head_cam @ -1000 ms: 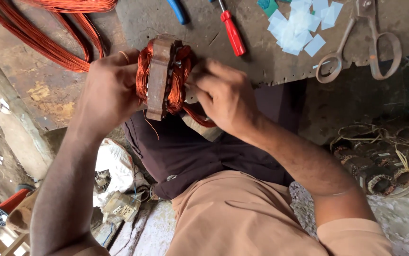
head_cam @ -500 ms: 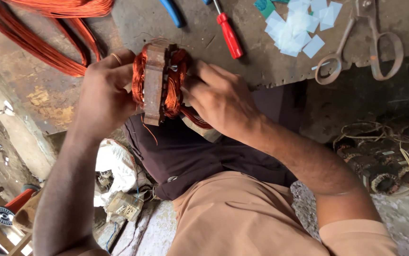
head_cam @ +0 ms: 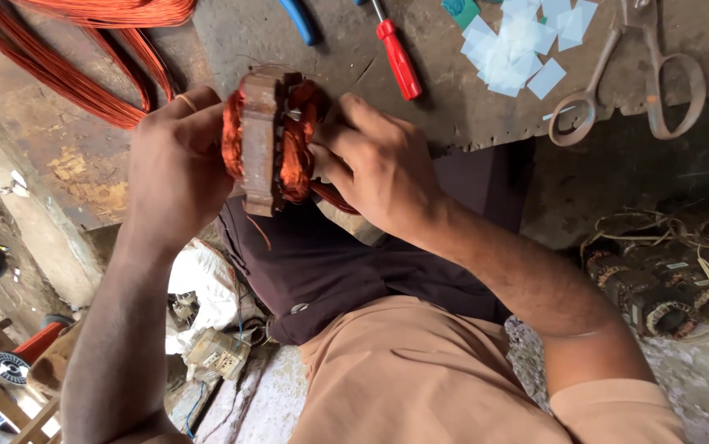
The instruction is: The person winds copper wire around a motor stator by hand and inserts small white insulation pieces into the stator slots.
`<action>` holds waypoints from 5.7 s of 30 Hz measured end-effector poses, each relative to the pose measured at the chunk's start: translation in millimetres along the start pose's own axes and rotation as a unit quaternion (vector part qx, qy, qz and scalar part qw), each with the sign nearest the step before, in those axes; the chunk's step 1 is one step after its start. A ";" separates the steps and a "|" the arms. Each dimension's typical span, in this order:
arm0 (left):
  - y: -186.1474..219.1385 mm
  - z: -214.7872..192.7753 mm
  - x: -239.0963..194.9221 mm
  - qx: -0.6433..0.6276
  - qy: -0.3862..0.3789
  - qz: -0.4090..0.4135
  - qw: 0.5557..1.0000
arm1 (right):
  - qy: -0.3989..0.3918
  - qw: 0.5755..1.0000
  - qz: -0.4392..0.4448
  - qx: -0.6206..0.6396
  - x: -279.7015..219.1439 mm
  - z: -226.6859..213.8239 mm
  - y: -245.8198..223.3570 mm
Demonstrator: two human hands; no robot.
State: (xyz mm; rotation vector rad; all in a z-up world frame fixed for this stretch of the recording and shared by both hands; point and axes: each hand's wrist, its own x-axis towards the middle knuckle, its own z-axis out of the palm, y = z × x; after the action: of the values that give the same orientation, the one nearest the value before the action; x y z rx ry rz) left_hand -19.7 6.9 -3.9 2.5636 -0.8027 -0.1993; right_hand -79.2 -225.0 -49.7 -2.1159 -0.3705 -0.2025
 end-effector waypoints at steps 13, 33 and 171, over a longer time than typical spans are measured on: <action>-21.1 11.5 1.0 0.048 0.030 0.021 0.998 | -0.016 1.000 -0.006 -0.007 4.0 -2.7 0.6; -28.7 3.0 29.8 -0.359 -0.183 -0.229 0.886 | -0.069 0.997 -0.027 -0.025 -3.9 3.7 18.0; -31.8 20.4 0.9 -0.442 -0.024 -0.014 0.897 | -0.088 0.946 -0.245 -0.193 -2.4 -8.9 41.7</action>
State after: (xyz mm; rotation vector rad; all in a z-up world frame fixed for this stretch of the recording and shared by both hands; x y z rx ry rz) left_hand -8.2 22.1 -36.5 1.7055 -0.5117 -0.5053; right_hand -67.3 -254.1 -78.6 -2.3990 -1.0367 -0.4020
